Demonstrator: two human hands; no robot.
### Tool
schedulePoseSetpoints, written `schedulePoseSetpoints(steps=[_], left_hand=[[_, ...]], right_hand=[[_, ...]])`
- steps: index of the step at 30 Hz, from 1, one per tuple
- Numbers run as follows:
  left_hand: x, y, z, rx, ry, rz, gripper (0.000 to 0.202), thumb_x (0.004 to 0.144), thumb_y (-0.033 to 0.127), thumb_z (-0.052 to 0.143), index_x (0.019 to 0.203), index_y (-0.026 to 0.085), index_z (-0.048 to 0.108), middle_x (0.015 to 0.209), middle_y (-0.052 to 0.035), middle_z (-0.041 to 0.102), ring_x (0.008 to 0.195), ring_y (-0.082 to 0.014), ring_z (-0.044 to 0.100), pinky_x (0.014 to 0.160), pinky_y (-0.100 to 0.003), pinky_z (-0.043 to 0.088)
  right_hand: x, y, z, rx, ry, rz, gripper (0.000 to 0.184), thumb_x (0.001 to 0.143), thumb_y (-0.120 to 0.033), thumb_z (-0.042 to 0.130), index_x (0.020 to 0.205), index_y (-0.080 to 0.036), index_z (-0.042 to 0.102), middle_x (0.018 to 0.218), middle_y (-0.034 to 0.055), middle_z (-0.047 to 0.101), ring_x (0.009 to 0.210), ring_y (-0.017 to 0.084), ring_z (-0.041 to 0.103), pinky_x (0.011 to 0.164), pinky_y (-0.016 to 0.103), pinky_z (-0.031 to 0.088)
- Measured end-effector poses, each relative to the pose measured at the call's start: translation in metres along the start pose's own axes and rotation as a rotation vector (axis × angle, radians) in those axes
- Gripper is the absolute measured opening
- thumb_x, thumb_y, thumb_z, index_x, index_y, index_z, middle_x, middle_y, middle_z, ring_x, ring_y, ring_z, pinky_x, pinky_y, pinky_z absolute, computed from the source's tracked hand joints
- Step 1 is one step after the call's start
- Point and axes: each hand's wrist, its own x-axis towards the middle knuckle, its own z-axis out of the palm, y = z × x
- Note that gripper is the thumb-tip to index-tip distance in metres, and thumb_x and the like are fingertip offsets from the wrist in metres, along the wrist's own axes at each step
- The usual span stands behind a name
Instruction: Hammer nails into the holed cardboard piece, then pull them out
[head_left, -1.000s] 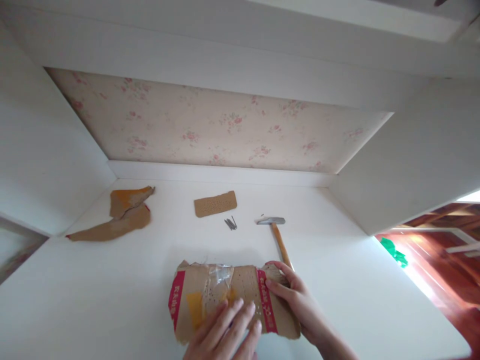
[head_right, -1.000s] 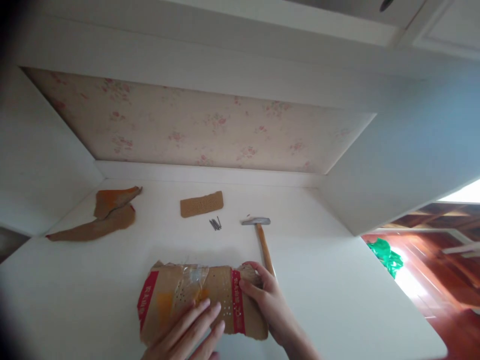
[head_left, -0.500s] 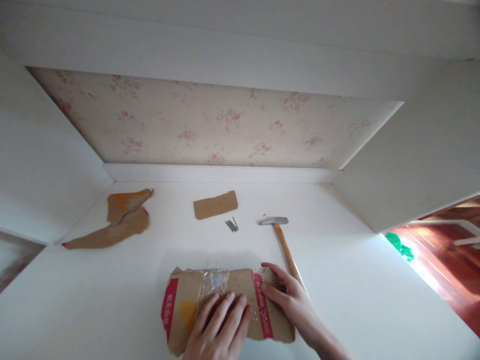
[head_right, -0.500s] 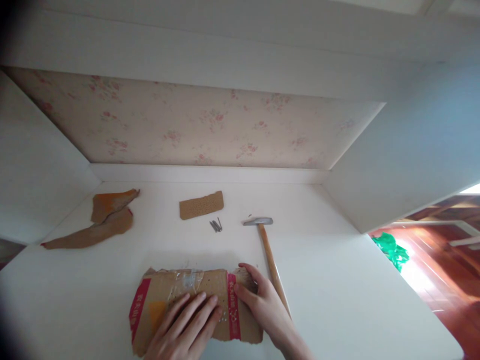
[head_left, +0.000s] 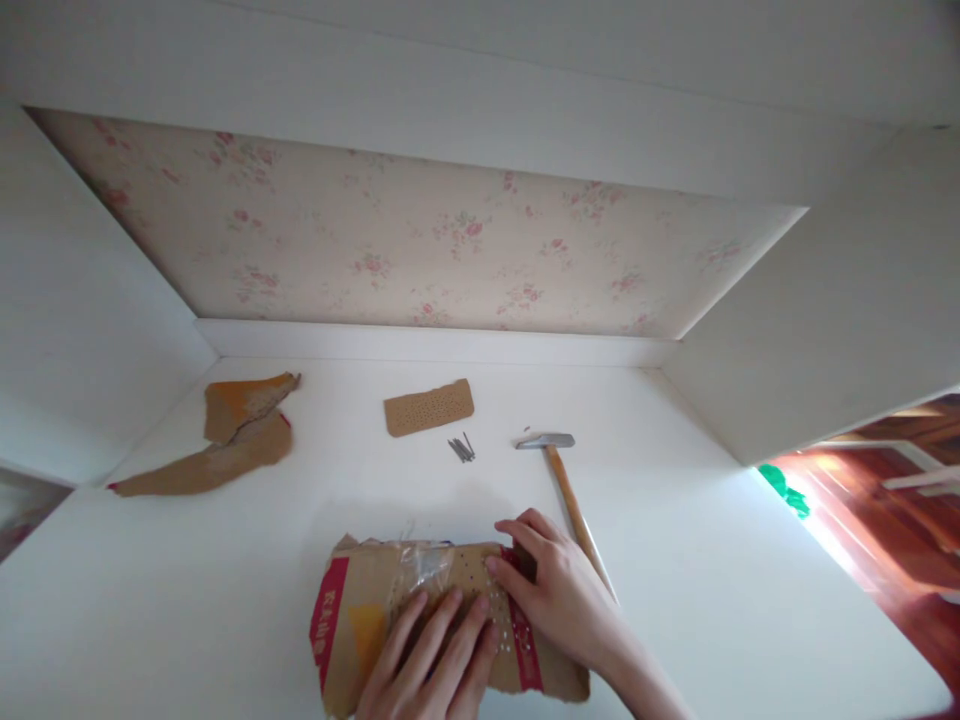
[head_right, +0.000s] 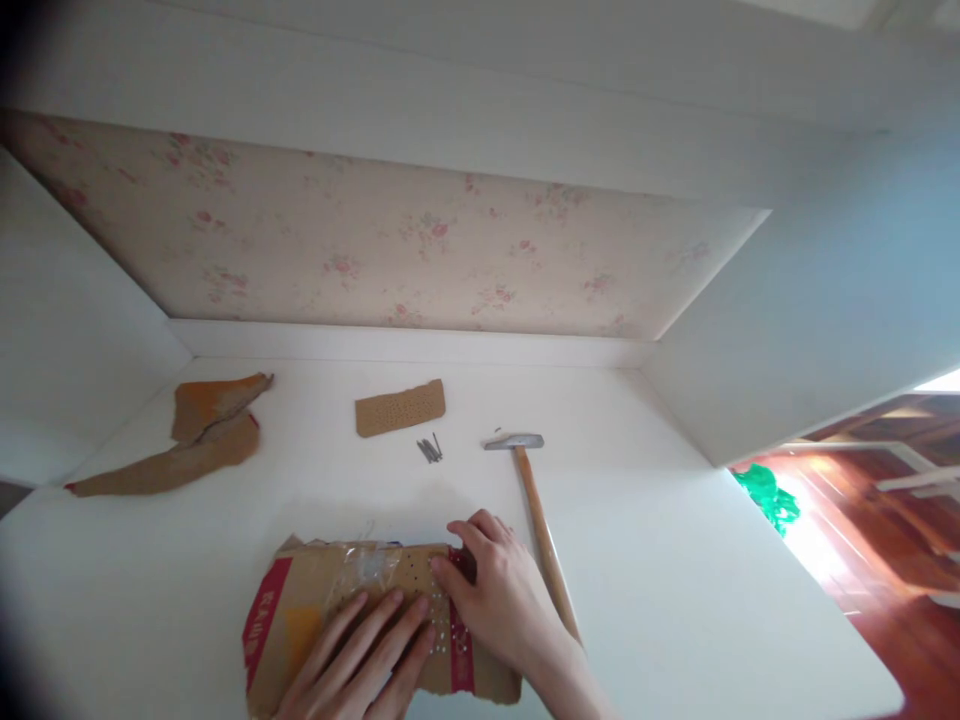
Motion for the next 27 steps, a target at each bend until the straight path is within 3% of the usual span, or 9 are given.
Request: schedulePoseSetpoints(steps=[2,6,18,23,27], left_hand=[[-0.003,-0.001,0.002,-0.008,-0.003,0.002,0.030,0.096,0.014,0.047,0.103,0.021,0.075,0.112,0.0003,0.075,0.109,-0.0166,0.065,0.122,-0.042,0.023],[-0.005,-0.002,0.003,-0.041,-0.027,-0.005,0.034,0.096,0.013,0.043,0.107,0.020,0.075,0.114,0.0000,0.075,0.110,-0.0175,0.064,0.123,-0.043,0.019],[-0.005,-0.008,-0.023,-0.017,-0.053,-0.025,0.036,0.100,0.015,0.040,0.108,0.021,0.074,0.116,-0.0003,0.074,0.115,-0.0187,0.061,0.122,-0.046,0.022],[-0.011,-0.010,-0.015,-0.007,-0.032,-0.062,0.032,0.096,0.014,0.045,0.104,0.021,0.074,0.111,-0.0003,0.075,0.111,-0.0174,0.064,0.122,-0.044,0.022],[-0.016,-0.008,-0.008,0.000,-0.014,-0.095,0.021,0.094,0.024,0.055,0.103,0.022,0.074,0.110,-0.0010,0.075,0.109,-0.0178,0.065,0.121,-0.045,0.023]], right_hand=[[0.004,-0.001,0.003,0.027,-0.032,-0.004,0.018,0.095,-0.032,0.056,0.095,-0.023,0.072,0.097,0.0040,0.064,0.090,0.021,0.064,0.083,0.032,0.048],[0.007,0.000,0.005,0.031,-0.062,-0.025,0.026,0.097,-0.029,0.053,0.073,-0.022,0.062,0.083,0.0006,0.062,0.082,0.019,0.061,0.076,0.030,0.044],[0.015,-0.018,-0.001,0.101,-0.123,-0.046,0.029,0.094,-0.027,0.056,0.066,-0.022,0.056,0.072,-0.0033,0.058,0.070,0.015,0.056,0.064,0.026,0.039],[0.025,-0.014,0.012,0.099,-0.127,-0.043,0.029,0.094,-0.025,0.055,0.065,-0.021,0.057,0.072,-0.0021,0.058,0.070,0.015,0.056,0.065,0.028,0.038],[0.027,-0.012,0.015,0.114,-0.148,-0.045,0.030,0.093,-0.022,0.054,0.063,-0.021,0.056,0.071,-0.0023,0.057,0.069,0.015,0.056,0.064,0.027,0.039]])
